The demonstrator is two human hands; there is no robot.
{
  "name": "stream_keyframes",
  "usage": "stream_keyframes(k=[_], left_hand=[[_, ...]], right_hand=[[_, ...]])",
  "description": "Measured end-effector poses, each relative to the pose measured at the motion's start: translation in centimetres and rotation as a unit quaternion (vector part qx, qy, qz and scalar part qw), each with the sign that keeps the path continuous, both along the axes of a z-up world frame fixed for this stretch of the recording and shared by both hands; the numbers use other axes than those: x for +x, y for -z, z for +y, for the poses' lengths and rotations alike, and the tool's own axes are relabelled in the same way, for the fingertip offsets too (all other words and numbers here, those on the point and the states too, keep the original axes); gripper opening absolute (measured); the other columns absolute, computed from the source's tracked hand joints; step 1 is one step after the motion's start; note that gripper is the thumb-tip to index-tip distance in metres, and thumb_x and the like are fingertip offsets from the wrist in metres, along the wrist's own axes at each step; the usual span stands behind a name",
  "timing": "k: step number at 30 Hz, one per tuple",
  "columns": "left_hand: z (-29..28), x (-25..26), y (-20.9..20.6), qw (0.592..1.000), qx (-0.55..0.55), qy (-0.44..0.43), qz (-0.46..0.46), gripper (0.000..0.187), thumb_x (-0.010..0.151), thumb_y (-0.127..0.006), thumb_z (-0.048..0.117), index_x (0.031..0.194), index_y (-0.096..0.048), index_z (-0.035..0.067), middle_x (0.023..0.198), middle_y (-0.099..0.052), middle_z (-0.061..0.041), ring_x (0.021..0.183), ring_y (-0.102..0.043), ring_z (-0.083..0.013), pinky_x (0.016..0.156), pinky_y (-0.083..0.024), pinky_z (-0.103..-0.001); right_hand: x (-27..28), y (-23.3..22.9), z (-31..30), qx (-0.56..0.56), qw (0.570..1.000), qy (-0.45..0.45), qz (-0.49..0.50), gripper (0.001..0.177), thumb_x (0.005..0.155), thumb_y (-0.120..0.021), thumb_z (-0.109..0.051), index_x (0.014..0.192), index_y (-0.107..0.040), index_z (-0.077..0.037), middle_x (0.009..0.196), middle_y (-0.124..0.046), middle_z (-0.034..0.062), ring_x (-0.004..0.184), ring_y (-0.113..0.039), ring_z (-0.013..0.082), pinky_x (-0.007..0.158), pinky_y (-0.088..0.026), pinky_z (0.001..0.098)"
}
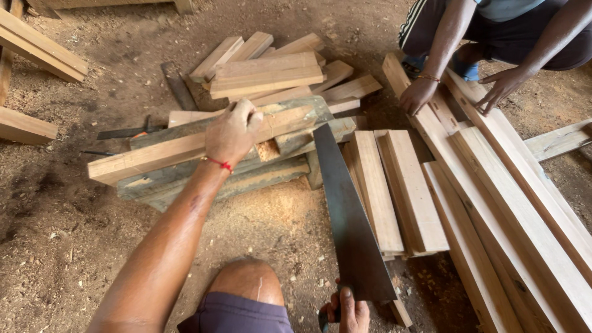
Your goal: The person saws into a wooden plank using a hand saw while holding it steady on a low workbench by hand. They repeat the sawing action on several different wooden planks, moving them aside one at a time.
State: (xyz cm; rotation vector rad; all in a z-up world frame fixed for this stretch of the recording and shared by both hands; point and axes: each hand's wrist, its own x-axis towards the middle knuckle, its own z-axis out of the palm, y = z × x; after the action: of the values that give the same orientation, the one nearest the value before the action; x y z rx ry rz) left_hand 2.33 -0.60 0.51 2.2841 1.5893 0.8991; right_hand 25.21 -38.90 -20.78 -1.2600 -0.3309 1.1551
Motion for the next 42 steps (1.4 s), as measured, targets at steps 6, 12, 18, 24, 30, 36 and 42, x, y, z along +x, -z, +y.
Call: stream_keyframes(k=[6, 12, 18, 24, 30, 36, 42], left_hand=[[-0.7, 1.0, -1.0, 0.997, 0.0, -0.02, 0.072, 0.047, 0.087, -0.076, 0.051, 0.102, -0.055, 0.011, 0.091, -0.064, -0.008, 0.062, -0.053, -0.0158, 0.047, -0.044, -0.029], [-0.9, -0.5, -0.5, 0.995, 0.029, 0.04, 0.082, 0.04, 0.085, -0.076, 0.032, 0.11, -0.054, 0.01, 0.105, -0.065, -0.011, 0.074, -0.061, -0.0182, 0.055, -0.053, -0.03], [0.7, -0.8, -2.1, 0.993, -0.093, -0.004, 0.077, 0.029, 0.102, -0.062, 0.036, 0.12, -0.066, 0.014, 0.117, -0.07, -0.01, 0.098, -0.068, -0.0247, 0.096, -0.052, -0.05], [1.9, -1.9, 0.6, 0.991, -0.091, -0.008, 0.103, 0.045, 0.101, -0.055, 0.046, 0.133, -0.062, 0.015, 0.149, -0.046, -0.02, 0.133, -0.048, -0.0393, 0.117, -0.025, -0.062], [1.0, -2.1, 0.8, 0.974, -0.162, 0.019, 0.155, 0.096, 0.09, -0.055, 0.074, 0.157, -0.031, 0.009, 0.162, -0.028, -0.027, 0.151, -0.027, -0.0447, 0.125, -0.015, -0.064], [0.6, -2.8, -1.0, 0.948, -0.208, 0.083, 0.225, 0.158, 0.049, -0.082, 0.087, 0.16, -0.006, 0.004, 0.166, -0.006, -0.029, 0.154, -0.004, -0.0451, 0.122, -0.005, -0.064], [0.4, -2.1, -0.6, 0.948, -0.202, 0.052, 0.241, 0.159, 0.048, -0.087, 0.082, 0.162, -0.007, 0.004, 0.167, -0.013, -0.027, 0.155, -0.01, -0.0452, 0.123, -0.01, -0.066]], right_hand=[[0.2, -0.2, 0.1, 0.003, 1.0, -0.006, -0.007, 0.048, 0.097, -0.057, -0.035, 0.124, -0.059, 0.004, 0.062, -0.048, 0.0066, 0.045, -0.045, 0.016, 0.048, -0.048, 0.0382], [-0.1, -0.7, 0.3, -0.002, 1.0, -0.007, -0.013, 0.046, 0.099, -0.056, -0.034, 0.124, -0.059, 0.005, 0.063, -0.048, 0.0067, 0.046, -0.046, 0.0161, 0.05, -0.05, 0.0391], [0.1, -1.3, -0.9, -0.01, 0.997, -0.006, -0.073, 0.046, 0.097, -0.058, -0.027, 0.132, -0.063, 0.002, 0.055, -0.051, 0.0059, 0.042, -0.045, 0.0141, 0.041, -0.04, 0.0307], [-1.2, -1.5, -2.5, 0.002, 0.991, 0.121, -0.049, 0.046, 0.093, -0.061, -0.022, 0.136, -0.057, -0.007, 0.056, -0.057, 0.0076, 0.036, -0.043, 0.0115, 0.032, -0.039, 0.0269], [-3.2, -8.2, -0.9, 0.014, 0.998, 0.011, -0.059, 0.047, 0.096, -0.06, -0.021, 0.136, -0.063, 0.003, 0.054, -0.056, 0.0056, 0.037, -0.042, 0.0105, 0.035, -0.038, 0.0266], [-3.2, -12.7, 0.9, -0.032, 0.952, -0.132, -0.273, 0.042, 0.101, -0.051, -0.037, 0.127, -0.065, -0.007, 0.05, -0.057, 0.004, 0.039, -0.054, 0.0124, 0.038, -0.044, 0.0305], [-3.5, -13.4, 3.1, -0.091, 0.905, -0.191, -0.368, 0.038, 0.099, -0.048, -0.036, 0.121, -0.061, -0.008, 0.05, -0.065, 0.006, 0.039, -0.068, 0.014, 0.041, -0.056, 0.0381]])
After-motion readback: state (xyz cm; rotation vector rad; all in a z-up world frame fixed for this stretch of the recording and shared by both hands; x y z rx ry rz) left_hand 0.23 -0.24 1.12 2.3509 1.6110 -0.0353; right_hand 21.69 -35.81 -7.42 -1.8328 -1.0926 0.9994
